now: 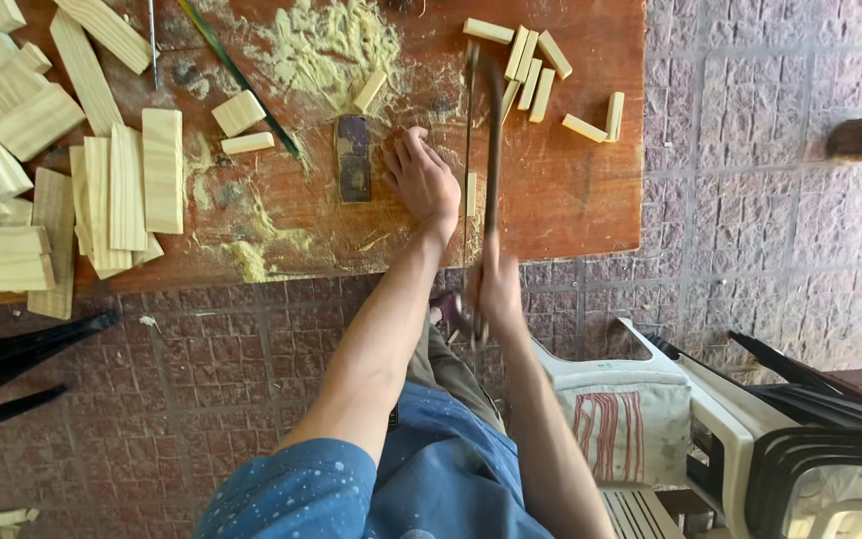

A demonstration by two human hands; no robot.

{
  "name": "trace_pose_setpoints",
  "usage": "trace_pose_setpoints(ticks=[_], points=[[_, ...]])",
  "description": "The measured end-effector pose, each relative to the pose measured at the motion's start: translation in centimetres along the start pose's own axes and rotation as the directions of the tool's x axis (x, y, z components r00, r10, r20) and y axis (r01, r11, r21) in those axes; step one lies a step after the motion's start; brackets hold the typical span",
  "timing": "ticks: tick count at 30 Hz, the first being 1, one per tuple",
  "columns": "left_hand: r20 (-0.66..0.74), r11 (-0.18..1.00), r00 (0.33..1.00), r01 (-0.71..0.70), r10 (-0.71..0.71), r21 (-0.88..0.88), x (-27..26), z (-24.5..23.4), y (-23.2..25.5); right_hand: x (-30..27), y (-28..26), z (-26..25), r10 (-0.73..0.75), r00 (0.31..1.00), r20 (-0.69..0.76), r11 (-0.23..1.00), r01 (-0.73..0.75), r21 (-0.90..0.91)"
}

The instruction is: The person uses a hand saw to cut small wooden blocks on a workbench. They hold each block with one hand and saw with the other, producing sawdust and separating the wood into smaller pieces.

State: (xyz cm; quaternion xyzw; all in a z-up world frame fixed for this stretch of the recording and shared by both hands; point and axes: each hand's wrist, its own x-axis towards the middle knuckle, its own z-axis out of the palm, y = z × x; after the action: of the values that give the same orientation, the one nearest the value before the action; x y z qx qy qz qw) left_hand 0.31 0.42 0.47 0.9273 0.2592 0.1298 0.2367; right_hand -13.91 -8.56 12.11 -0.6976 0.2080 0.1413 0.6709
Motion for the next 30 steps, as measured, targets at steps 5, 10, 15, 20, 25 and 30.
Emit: trace_pose_setpoints(ticks=[5, 10, 15, 20, 25, 30], points=[[0.002, 0.997, 1.000, 0.022, -0.022, -0.071, -0.4, 1.6, -0.3, -3.9, 1.9, -0.7, 0.093, 0.992, -0.085, 0.994, -0.097, -0.054], [-0.001, 1.000, 1.000, 0.006, -0.006, -0.013, -0.4, 2.0, -1.1, -6.9, 4.0, -0.7, 0.243, 0.969, -0.050, 0.970, -0.242, 0.031], [0.005, 0.994, 0.999, 0.041, -0.041, -0.099, -0.2, -1.6, 1.1, 0.6, -0.6, 0.2, 0.024, 0.999, -0.029, 0.991, -0.020, 0.132], [-0.008, 0.997, 0.999, 0.043, -0.044, -0.060, -0.6, 0.6, -0.3, -7.6, 5.6, -0.8, 0.195, 0.980, -0.049, 0.977, -0.190, 0.093], [-0.040, 0.998, 0.999, 0.010, -0.012, -0.061, -0.3, -0.1, 0.7, 0.5, 1.1, -0.4, 0.049, 0.995, -0.082, 0.993, -0.039, 0.111], [-0.055, 0.999, 0.998, 0.016, -0.019, -0.042, 0.0, 2.2, -0.9, 0.9, -3.3, -1.9, 0.077, 0.997, 0.018, 0.983, -0.079, 0.165]])
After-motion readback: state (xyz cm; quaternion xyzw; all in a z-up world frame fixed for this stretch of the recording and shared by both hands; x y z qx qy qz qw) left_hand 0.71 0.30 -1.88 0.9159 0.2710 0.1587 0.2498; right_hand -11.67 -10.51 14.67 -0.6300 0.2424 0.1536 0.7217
